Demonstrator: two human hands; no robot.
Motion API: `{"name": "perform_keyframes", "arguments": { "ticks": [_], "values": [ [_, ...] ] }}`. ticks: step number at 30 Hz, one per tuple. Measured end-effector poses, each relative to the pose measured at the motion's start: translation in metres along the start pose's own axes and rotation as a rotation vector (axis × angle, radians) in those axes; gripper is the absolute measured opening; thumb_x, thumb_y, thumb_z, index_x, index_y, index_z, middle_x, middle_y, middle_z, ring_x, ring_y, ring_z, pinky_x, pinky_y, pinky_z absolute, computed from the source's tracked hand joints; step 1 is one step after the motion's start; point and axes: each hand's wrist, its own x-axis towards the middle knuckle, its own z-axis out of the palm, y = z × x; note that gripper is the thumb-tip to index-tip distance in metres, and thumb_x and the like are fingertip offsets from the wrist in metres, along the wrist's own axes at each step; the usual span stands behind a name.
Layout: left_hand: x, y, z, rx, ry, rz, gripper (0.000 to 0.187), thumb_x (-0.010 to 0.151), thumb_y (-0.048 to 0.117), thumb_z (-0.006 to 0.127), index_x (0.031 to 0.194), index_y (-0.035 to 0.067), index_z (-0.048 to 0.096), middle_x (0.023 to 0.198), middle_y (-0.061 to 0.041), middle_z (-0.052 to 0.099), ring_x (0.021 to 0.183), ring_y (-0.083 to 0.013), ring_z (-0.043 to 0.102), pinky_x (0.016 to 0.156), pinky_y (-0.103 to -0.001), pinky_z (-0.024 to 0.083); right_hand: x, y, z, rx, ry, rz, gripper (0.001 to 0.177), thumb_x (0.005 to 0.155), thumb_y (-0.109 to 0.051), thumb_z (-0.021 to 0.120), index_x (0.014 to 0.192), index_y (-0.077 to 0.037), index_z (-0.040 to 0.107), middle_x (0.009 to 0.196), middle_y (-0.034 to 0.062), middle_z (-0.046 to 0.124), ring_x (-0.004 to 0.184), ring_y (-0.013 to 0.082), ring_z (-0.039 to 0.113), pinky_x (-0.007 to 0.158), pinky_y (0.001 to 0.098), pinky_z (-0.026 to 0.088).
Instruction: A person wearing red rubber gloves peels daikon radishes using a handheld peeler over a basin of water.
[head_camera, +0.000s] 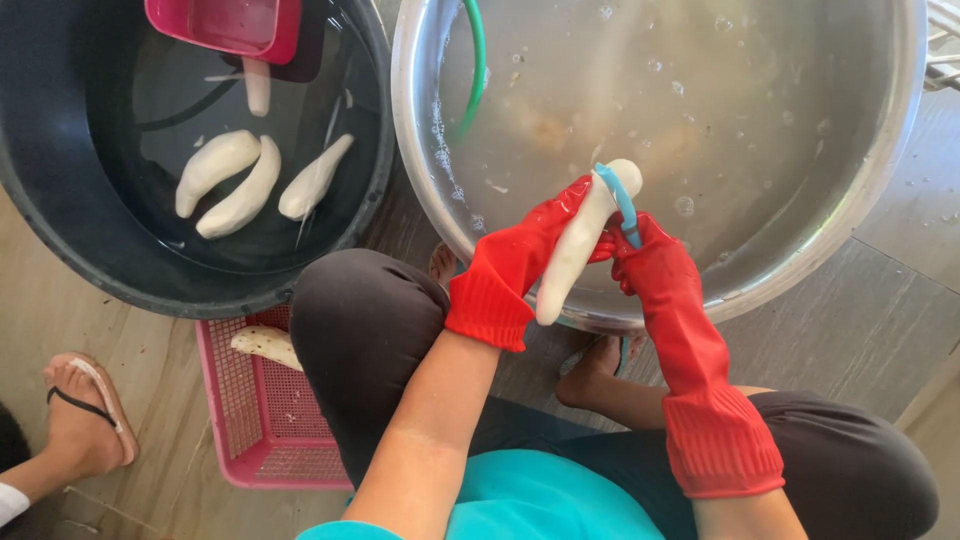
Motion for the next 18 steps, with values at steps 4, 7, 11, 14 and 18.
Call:
{"name": "perform_keyframes", "arguments": {
  "ticks": [4,7,11,14,18],
  "values": [
    [-0.002,-0.004,-0.006,-0.006,-0.01,0.003,0.066,0.086,0.044,0.078,0.135,0.003,0.06,0.13,-0.027,0.063,0.123,-0.0363,0.065,0.116,-0.046,0.045,0.013,0.014,0.006,-0.155,-0.072,-0.039,0.028,0.101,-0.05,0.057,0.101,-0.023,0.067,0.057,0.0009,0.067,0.047,0.02,0.067,0.066,0.036,0.056],
    [-0.003,-0.008,-0.01,-0.008,-0.02,0.006,0.06,0.089,0.04,0.078,0.135,0.006,0.061,0.129,-0.025,0.064,0.123,-0.034,0.065,0.117,-0.045,0.043,0.016,0.013,0.014,-0.224,-0.08,-0.041,0.027,0.104,-0.039,0.053,0.1,-0.016,0.066,0.059,0.0047,0.068,0.051,0.0223,0.069,0.069,0.0372,0.055],
    [-0.003,-0.018,-0.013,-0.009,-0.038,0.009,0.052,0.092,0.034,0.077,0.136,0.011,0.062,0.128,-0.021,0.066,0.123,-0.0306,0.066,0.119,-0.044,0.041,0.028,0.018,0.01,0.174,0.183,0.2,0.059,0.11,-0.047,0.03,0.093,-0.008,0.07,0.061,0.0098,0.064,0.058,0.0244,0.066,0.067,0.0324,0.049],
    [-0.017,-0.006,0.007,-0.034,-0.015,0.029,0.057,0.091,0.033,0.076,0.139,0.009,0.059,0.13,-0.025,0.063,0.123,-0.0345,0.065,0.118,-0.048,0.041,0.04,0.036,0.005,0.185,0.298,0.121,0.041,0.11,-0.048,0.041,0.105,-0.019,0.069,0.06,0.0027,0.063,0.051,0.0194,0.064,0.06,0.0294,0.05],
    [-0.026,0.003,0.034,-0.145,0.082,0.06,0.087,0.082,0.038,0.077,0.149,-0.008,0.043,0.137,-0.044,0.05,0.123,-0.0546,0.057,0.109,-0.066,0.044,0.018,0.013,-0.01,0.237,0.188,0.057,0.019,0.103,-0.035,0.059,0.115,-0.025,0.071,0.06,0.0047,0.064,0.048,0.02,0.064,0.062,0.0307,0.056]
  ]
}}
